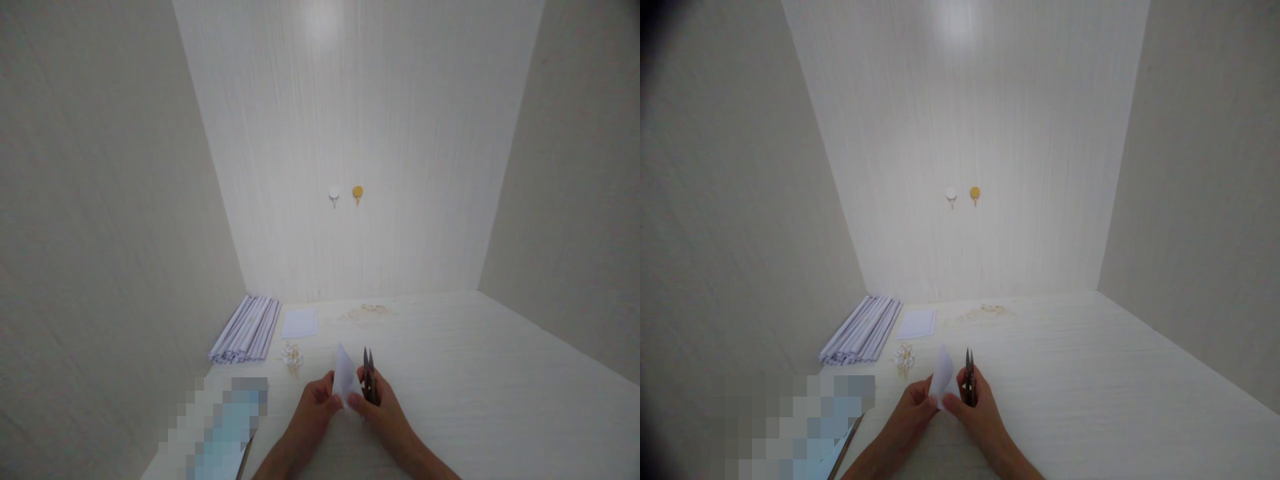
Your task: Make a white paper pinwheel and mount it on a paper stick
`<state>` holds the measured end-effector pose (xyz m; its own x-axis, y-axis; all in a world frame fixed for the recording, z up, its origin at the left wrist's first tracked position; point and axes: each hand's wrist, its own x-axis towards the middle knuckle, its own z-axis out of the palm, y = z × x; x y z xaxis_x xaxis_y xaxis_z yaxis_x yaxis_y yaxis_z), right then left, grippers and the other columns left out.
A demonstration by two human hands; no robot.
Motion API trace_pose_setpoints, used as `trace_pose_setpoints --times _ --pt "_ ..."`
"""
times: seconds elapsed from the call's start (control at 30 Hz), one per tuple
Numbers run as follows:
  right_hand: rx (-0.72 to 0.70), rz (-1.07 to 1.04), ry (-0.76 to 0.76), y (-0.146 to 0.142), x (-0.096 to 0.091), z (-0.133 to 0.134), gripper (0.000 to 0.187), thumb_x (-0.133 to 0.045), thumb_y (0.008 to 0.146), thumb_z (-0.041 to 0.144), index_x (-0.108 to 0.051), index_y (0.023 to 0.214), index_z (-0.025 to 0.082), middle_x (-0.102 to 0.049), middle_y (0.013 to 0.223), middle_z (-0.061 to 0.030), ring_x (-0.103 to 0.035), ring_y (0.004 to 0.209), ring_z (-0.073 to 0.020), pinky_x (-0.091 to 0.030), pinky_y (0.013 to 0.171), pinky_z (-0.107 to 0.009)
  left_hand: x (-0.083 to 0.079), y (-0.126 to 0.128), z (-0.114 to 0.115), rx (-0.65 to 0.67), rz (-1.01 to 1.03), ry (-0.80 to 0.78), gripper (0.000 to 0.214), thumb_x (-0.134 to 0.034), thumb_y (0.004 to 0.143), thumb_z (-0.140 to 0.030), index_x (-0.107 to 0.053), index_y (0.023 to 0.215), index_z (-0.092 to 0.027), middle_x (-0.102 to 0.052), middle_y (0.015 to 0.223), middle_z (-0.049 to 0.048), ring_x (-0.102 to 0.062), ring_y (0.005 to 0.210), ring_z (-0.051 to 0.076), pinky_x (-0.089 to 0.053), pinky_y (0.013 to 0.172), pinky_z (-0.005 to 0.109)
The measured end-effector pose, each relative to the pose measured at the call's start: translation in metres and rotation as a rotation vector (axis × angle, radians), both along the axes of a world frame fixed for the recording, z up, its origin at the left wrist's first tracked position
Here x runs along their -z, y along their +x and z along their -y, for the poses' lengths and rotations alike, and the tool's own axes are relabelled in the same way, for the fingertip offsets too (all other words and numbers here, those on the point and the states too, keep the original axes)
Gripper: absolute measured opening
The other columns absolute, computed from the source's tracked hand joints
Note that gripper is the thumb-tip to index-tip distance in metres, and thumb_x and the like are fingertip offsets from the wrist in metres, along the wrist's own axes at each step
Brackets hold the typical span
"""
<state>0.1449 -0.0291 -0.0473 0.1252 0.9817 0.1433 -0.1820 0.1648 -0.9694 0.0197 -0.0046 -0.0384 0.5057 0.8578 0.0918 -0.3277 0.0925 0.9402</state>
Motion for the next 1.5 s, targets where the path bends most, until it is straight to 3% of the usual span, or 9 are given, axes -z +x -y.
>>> trace_pose_setpoints --times 0.17,0.33,0.57,0.73,0.87,1.03,1.13,1.27,1.5 --pt "0.102 -0.167 -0.042 0.003 0.005 -0.005 0.023 -0.065 0.057 0.030 -0.051 0.067 0.015 -0.052 0.058 0.0009 -0.048 0.054 -0.0131 -0.038 0.051 -0.025 -0.003 -0.003 0.000 0.074 0.104 -0.101 0.025 -0.065 0.054 -0.035 -0.059 0.063 -0.013 -0.059 0.065 0.0053 -0.055 0.071 0.019 -0.039 0.067 0.030" --pt "0.108 -0.349 -0.084 0.005 0.005 -0.007 0.019 -0.067 0.054 0.023 -0.053 0.065 0.014 -0.053 0.055 0.0023 -0.048 0.051 -0.0110 -0.038 0.049 -0.023 -0.002 -0.004 -0.002 -0.005 0.247 -0.238 0.011 -0.062 0.060 -0.021 -0.055 0.061 -0.013 -0.060 0.062 0.0035 -0.056 0.067 0.015 -0.040 0.071 0.029" --pt "0.056 -0.332 -0.084 0.007 0.002 -0.006 0.019 -0.067 0.053 0.019 -0.057 0.067 0.013 -0.046 0.047 0.0062 -0.035 0.039 -0.0036 -0.023 0.037 -0.017 -0.008 -0.004 -0.003 -0.177 0.258 -0.368 0.015 -0.060 0.062 -0.027 -0.055 0.066 -0.013 -0.063 0.069 0.0059 -0.058 0.074 0.020 -0.041 0.072 0.032" --pt "0.055 -0.262 -0.087 0.005 0.002 -0.004 0.018 -0.069 0.051 0.020 -0.054 0.060 0.012 -0.043 0.044 0.0071 -0.028 0.035 -0.0015 -0.017 0.035 -0.017 -0.004 -0.005 -0.006 -0.332 0.244 -0.332 0.027 -0.057 0.062 -0.037 -0.056 0.073 -0.012 -0.063 0.074 0.0079 -0.058 0.072 0.020 -0.043 0.066 0.031" --pt "0.170 -0.250 -0.099 0.003 -0.001 -0.004 0.022 -0.069 0.049 0.024 -0.053 0.057 0.012 -0.037 0.038 0.0092 -0.023 0.033 -0.0008 -0.014 0.033 -0.017 -0.006 -0.003 -0.004 -0.259 0.145 -0.227 0.034 -0.060 0.059 -0.040 -0.058 0.081 -0.014 -0.064 0.075 0.0066 -0.057 0.066 0.017 -0.042 0.057 0.026" --pt "0.239 -0.228 -0.107 0.001 -0.004 -0.003 0.027 -0.068 0.049 0.032 -0.053 0.059 0.012 -0.034 0.036 0.0098 -0.023 0.031 -0.0013 -0.014 0.032 -0.018 0.000 -0.002 -0.007 -0.265 -0.147 -0.092 0.026 -0.070 0.048 -0.029 -0.062 0.062 -0.009 -0.060 0.053 0.0039 -0.052 0.051 0.011 -0.038 0.050 0.021" --pt "0.230 -0.126 -0.138 -0.003 -0.002 -0.002 0.028 -0.067 0.049 0.034 -0.051 0.055 0.013 -0.036 0.034 0.0088 -0.027 0.030 -0.0025 -0.016 0.032 -0.018 0.002 -0.003 -0.009 -0.406 -0.040 -0.155 0.022 -0.068 0.050 -0.029 -0.060 0.061 -0.011 -0.056 0.049 -0.0003 -0.049 0.049 0.009 -0.037 0.048 0.019" --pt "0.202 -0.051 -0.186 -0.010 0.000 0.001 0.031 -0.066 0.048 0.039 -0.049 0.055 0.014 -0.034 0.030 0.0093 -0.027 0.027 -0.0037 -0.016 0.031 -0.019 -0.001 -0.001 -0.004 -0.434 0.175 -0.306 0.021 -0.069 0.049 -0.026 -0.058 0.060 -0.013 -0.058 0.057 -0.0017 -0.050 0.052 0.007 -0.038 0.050 0.017" --pt "0.137 -0.152 -0.094 -0.011 -0.001 0.003 0.033 -0.064 0.053 0.043 -0.051 0.062 0.014 -0.038 0.039 0.0081 -0.030 0.033 -0.0035 -0.020 0.034 -0.017 0.007 0.017 0.003 -0.419 0.112 -0.347 0.026 -0.071 0.044 -0.027 -0.050 0.049 -0.013 -0.056 0.047 -0.0027 -0.051 0.048 0.010 -0.039 0.049 0.021"
